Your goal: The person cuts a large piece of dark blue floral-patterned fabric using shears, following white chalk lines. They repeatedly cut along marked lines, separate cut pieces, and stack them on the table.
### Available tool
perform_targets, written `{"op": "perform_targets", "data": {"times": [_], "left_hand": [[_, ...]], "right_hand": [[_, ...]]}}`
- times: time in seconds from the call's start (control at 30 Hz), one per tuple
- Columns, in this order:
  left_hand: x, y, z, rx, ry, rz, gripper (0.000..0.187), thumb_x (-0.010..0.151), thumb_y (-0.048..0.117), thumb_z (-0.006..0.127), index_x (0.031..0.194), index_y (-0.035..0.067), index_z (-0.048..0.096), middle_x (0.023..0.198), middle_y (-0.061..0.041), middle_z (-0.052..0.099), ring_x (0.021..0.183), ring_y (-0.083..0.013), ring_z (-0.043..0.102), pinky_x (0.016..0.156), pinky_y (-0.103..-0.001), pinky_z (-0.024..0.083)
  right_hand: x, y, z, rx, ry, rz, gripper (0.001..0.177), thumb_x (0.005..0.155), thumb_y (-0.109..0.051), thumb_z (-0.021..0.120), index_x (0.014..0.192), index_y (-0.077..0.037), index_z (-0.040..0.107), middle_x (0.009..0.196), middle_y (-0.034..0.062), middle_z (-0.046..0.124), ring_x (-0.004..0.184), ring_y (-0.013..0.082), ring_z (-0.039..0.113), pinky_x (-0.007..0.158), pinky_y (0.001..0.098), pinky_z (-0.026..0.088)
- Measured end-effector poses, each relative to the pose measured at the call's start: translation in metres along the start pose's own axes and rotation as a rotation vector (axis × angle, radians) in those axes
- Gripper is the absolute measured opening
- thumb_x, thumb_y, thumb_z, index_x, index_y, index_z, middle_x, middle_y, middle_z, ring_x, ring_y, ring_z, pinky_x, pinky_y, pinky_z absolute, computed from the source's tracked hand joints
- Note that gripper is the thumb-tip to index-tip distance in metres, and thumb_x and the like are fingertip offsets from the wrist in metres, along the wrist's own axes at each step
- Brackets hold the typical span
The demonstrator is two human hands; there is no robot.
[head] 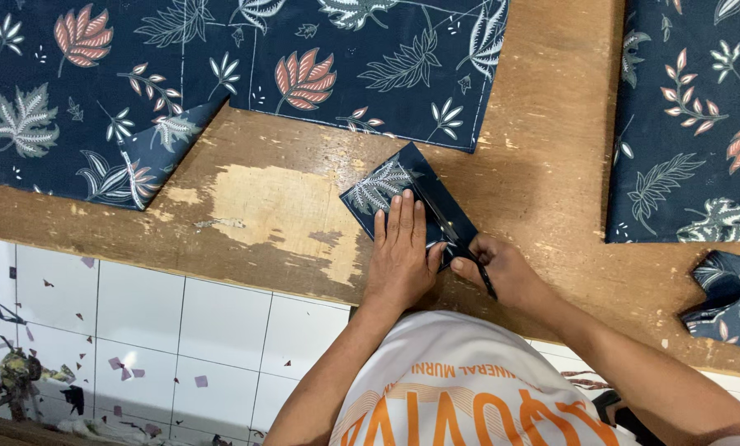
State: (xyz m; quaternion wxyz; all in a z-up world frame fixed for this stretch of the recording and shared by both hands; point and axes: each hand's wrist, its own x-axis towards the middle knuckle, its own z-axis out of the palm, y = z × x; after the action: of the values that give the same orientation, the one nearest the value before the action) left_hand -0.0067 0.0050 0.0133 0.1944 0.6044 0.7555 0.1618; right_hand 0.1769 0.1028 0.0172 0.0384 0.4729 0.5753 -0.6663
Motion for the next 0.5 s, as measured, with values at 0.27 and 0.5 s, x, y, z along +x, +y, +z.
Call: {"op": "perform_targets", "data": {"times": [0.27, 0.5], "left_hand": [[-0.001, -0.003, 0.001, -0.01, 0.041, 0.021, 0.077, 0.099, 0.039, 0.06, 0.152, -0.011, 0.036, 0.164, -0.031, 0.026, 0.155, -0.0406, 0.024, 0.125, -0.057, 0.017], [0.001, -0.003, -0.003, -0.007, 0.008, 0.011, 0.078, 0.095, 0.039, 0.06, 0.151, -0.009, 0.037, 0.163, -0.03, 0.027, 0.155, -0.0398, 0.023, 0.124, -0.056, 0.016]], "right_hand": [[0.004, -0.005, -0.001, 0.016, 0.001, 0.061, 0.033, 0.088, -0.035, 0.075, 0.086, -0.004, 0.063, 0.058, 0.0013, 0.058, 0.048, 0.0106, 0.049, 0.042, 0.0278, 0.038], [0.023, -0.013, 0.004, -0.06, 0.036, -0.056, 0.037, 0.086, -0.038, 0.078, 0.084, -0.004, 0.065, 0.063, 0.0, 0.062, 0.054, 0.0074, 0.055, 0.045, 0.0248, 0.045]]}}
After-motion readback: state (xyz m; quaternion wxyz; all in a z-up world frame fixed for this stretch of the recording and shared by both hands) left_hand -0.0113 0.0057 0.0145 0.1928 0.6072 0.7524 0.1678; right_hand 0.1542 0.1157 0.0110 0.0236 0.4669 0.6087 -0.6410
